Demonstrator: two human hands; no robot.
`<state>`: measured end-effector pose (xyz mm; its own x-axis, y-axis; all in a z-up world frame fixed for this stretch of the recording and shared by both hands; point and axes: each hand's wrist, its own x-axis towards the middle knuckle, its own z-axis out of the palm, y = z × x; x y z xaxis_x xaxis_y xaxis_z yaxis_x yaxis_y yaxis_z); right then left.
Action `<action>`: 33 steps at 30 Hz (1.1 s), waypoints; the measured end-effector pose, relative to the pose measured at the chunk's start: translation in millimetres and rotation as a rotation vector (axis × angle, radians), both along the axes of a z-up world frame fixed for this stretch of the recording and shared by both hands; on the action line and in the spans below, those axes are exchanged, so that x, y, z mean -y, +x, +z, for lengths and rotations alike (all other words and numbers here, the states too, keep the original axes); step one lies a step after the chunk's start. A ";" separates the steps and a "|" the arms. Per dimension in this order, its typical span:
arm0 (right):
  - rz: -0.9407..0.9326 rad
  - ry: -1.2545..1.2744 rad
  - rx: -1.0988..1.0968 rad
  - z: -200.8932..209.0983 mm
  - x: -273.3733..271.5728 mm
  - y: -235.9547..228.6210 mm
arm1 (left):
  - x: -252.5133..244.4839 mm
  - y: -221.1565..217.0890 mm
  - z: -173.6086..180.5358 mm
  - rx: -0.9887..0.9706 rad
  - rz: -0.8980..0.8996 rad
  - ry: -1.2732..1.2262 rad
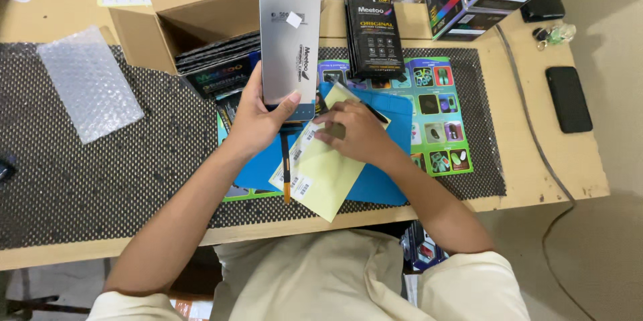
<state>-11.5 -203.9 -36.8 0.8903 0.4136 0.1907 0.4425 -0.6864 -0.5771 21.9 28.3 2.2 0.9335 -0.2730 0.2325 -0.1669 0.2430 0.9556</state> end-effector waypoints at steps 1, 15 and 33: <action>-0.001 0.001 0.003 1.8 -0.3 0.1 | 1.2 2.4 2.9 0.003 -0.001 0.001; -0.057 -0.139 0.070 -7.5 -11.9 0.3 | 6.7 -2.6 5.2 0.027 -0.014 0.056; 0.011 0.387 -0.179 58.0 31.8 -7.5 | 23.1 -20.8 15.1 0.050 -0.012 0.149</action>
